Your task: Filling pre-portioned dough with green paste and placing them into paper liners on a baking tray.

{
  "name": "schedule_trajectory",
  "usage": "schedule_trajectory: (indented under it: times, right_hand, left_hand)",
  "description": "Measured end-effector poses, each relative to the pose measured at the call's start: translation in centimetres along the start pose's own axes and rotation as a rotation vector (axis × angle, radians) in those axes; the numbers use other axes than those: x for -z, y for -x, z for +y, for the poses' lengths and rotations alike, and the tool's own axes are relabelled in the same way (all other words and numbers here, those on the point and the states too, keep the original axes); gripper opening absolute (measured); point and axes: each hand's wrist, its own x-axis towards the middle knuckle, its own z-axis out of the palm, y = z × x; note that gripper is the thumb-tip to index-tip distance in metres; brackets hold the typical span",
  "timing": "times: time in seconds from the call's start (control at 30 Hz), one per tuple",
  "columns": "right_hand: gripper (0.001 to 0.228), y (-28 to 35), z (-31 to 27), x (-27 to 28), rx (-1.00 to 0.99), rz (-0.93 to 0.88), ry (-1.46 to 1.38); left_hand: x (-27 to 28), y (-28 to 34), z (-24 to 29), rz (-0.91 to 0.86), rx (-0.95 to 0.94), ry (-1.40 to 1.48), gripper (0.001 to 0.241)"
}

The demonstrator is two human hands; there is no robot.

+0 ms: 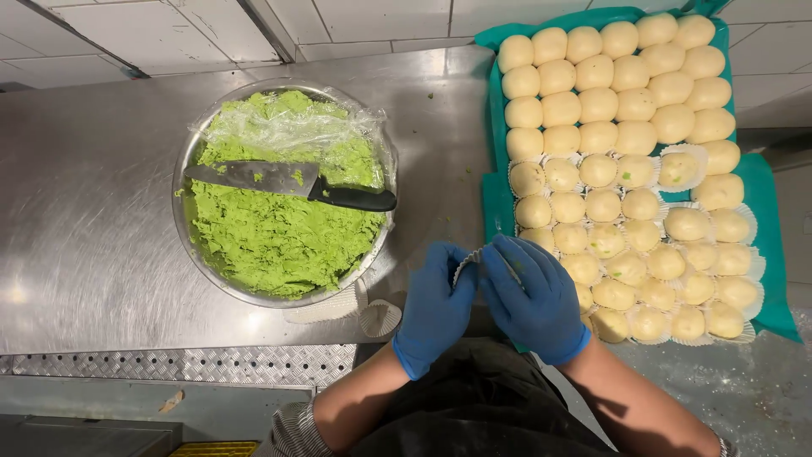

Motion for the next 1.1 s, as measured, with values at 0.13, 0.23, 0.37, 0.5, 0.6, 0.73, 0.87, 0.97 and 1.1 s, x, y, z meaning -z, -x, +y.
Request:
schedule_trajectory:
  times: [0.13,0.23,0.37,0.5,0.6,0.73,0.87,0.97,1.1]
  right_hand:
    - [0.036,0.3,-0.2,1.3,0.025,0.050,0.017]
    - [0.035,0.5,-0.2,2.1,0.070,0.070,0.017]
    - [0.034,0.8,-0.3,2.7,0.099,0.090,0.043]
    - [0.029,1.6,0.1,2.9,0.129,0.113,0.084]
    - [0.027,2.2,0.8,3.1,0.176,0.099,0.082]
    - [0.029,2.0,1.3,2.9,0.235,-0.034,0.081]
    - [0.030,2.0,2.9,-1.3,0.145,-0.195,0.010]
    - [0.017,3.0,4.2,-5.9,-0.100,-0.279,-0.127]
    - [0.014,2.7,4.4,-10.0,-0.396,-0.377,-0.227]
  left_hand:
    - [-0.4,1.1,1.0,-0.018,-0.068,0.082,0.007]
    - [-0.6,1.5,1.3,-0.026,-0.052,0.047,0.008]
    - [-0.8,1.8,1.9,-0.039,-0.043,0.045,0.006]
    - [-1.0,1.9,2.2,-0.043,-0.032,0.034,0.006]
    - [-1.0,1.8,2.2,-0.056,-0.026,0.035,0.006]
    - [-0.9,1.5,0.7,-0.060,-0.010,0.003,0.013]
    - [0.0,-0.4,-4.8,-0.038,-0.142,-0.031,0.022]
    - [1.2,-1.9,-9.8,-0.185,0.170,0.247,0.033]
    - [2.7,-2.7,-14.5,-0.199,0.461,0.338,0.044]
